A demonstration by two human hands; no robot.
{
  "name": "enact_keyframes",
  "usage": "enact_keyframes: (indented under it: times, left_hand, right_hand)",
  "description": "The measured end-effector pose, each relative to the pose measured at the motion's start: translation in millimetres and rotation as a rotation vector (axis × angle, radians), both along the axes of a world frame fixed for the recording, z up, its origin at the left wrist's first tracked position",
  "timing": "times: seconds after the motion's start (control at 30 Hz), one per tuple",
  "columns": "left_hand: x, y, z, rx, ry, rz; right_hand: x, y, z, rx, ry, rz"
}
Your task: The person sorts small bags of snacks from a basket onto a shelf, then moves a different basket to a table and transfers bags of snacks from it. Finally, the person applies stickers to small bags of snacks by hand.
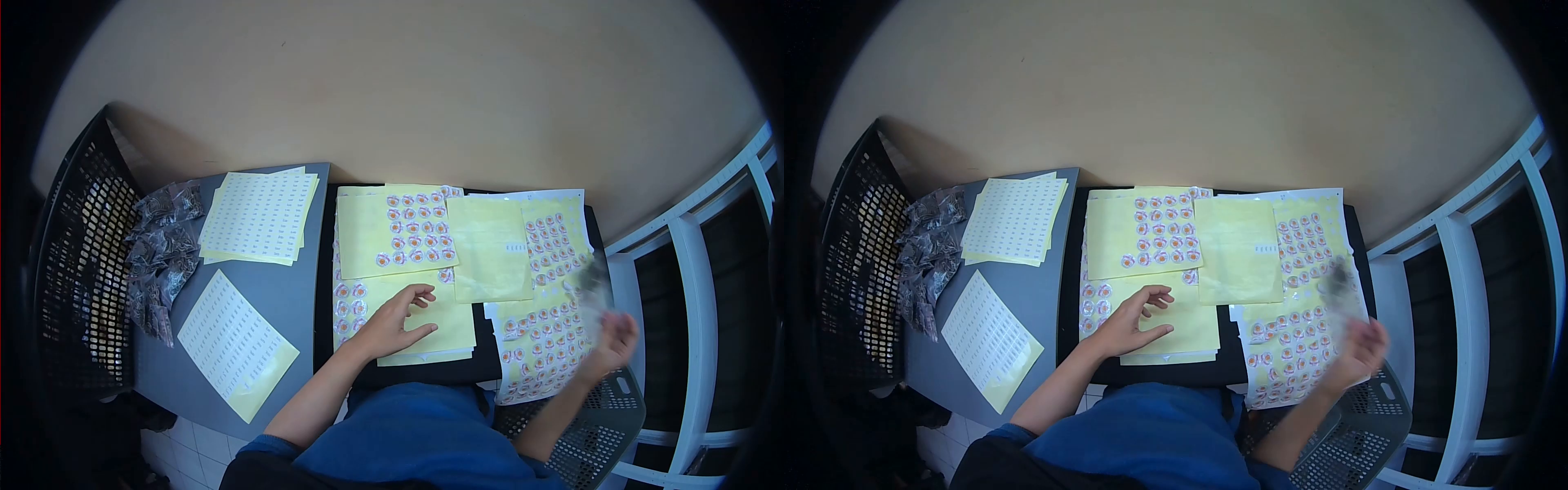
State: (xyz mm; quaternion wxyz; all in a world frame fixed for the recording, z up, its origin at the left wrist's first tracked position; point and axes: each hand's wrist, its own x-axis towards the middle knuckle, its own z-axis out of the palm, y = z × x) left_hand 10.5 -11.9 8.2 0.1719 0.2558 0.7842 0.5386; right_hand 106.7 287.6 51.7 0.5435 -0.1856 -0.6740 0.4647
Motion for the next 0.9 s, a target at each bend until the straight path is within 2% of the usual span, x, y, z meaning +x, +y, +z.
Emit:
enact_keyframes:
  times: [0.03, 0.1, 0.17, 0.27, 0.33, 0.37, 0.4, 0.47, 0.53, 0.57, 0.63, 0.7, 0.73, 0.8, 0.83, 0.9]
  left_hand:
    - [0.0, 0.2, 0.1, -0.027, 0.006, -0.008]
    - [1.1, 0.2, 0.2, -0.052, 0.040, -0.016]
    - [1.3, 0.2, 0.0, -0.078, 0.072, -0.020]
    - [0.5, 1.1, 0.5, -0.018, 0.093, 0.007]
    - [-5.3, -2.3, 7.0, 0.086, 0.074, 0.138]
    - [-11.0, -6.6, 14.3, 0.056, 0.181, 0.259]
    - [-18.4, -15.2, 24.7, 0.037, 0.260, 0.383]
    - [-34.7, -43.3, 39.5, 0.083, 0.316, 0.664]
    - [-47.4, -86.9, 54.0, -0.108, 0.481, 0.919]
    - [-56.5, -118.3, 43.8, -0.155, 0.514, 1.018]
    - [-61.7, -175.6, 30.0, -0.480, 0.690, 1.188]
    - [-65.8, -217.7, 14.9, -0.655, 0.644, 1.448]
    - [-67.0, -224.4, 15.6, -0.655, 0.651, 1.454]
    - [-68.2, -237.7, 17.7, -0.781, 0.403, 1.536]
    - [-74.7, -254.2, 9.3, -0.784, 0.408, 1.544]
    - [-95.9, -288.3, -13.6, -0.777, 0.547, 1.389]
  right_hand:
    - [21.2, 21.6, 7.0, 0.058, -0.047, -0.220]
    - [67.9, 74.4, -4.3, 0.144, 0.031, -0.477]
    - [119.1, 108.8, -22.2, 0.195, -0.136, -0.785]
    - [194.3, 145.9, -92.7, 0.186, -0.343, -0.990]
    - [245.3, 155.2, -155.0, 0.262, -0.875, -1.230]
    - [270.1, 158.8, -193.3, 0.142, -0.885, -1.224]
    - [291.9, 159.0, -228.0, 0.160, -1.002, -1.201]
    - [322.7, 146.8, -283.0, -0.003, -1.264, -1.124]
    - [330.4, 124.1, -310.3, -0.201, -1.496, -1.005]
    - [331.4, 121.1, -311.0, -0.206, -1.498, -0.999]
    - [334.0, 125.6, -312.1, -0.176, -1.436, -0.989]
    - [327.4, 132.9, -314.2, -0.146, -1.364, -0.972]
    - [324.2, 135.3, -316.0, -0.134, -1.330, -0.961]
    - [317.1, 139.0, -318.8, -0.109, -1.264, -0.936]
    - [314.2, 141.3, -319.4, -0.096, -1.232, -0.924]
    - [310.4, 148.6, -315.7, -0.067, -1.169, -0.903]
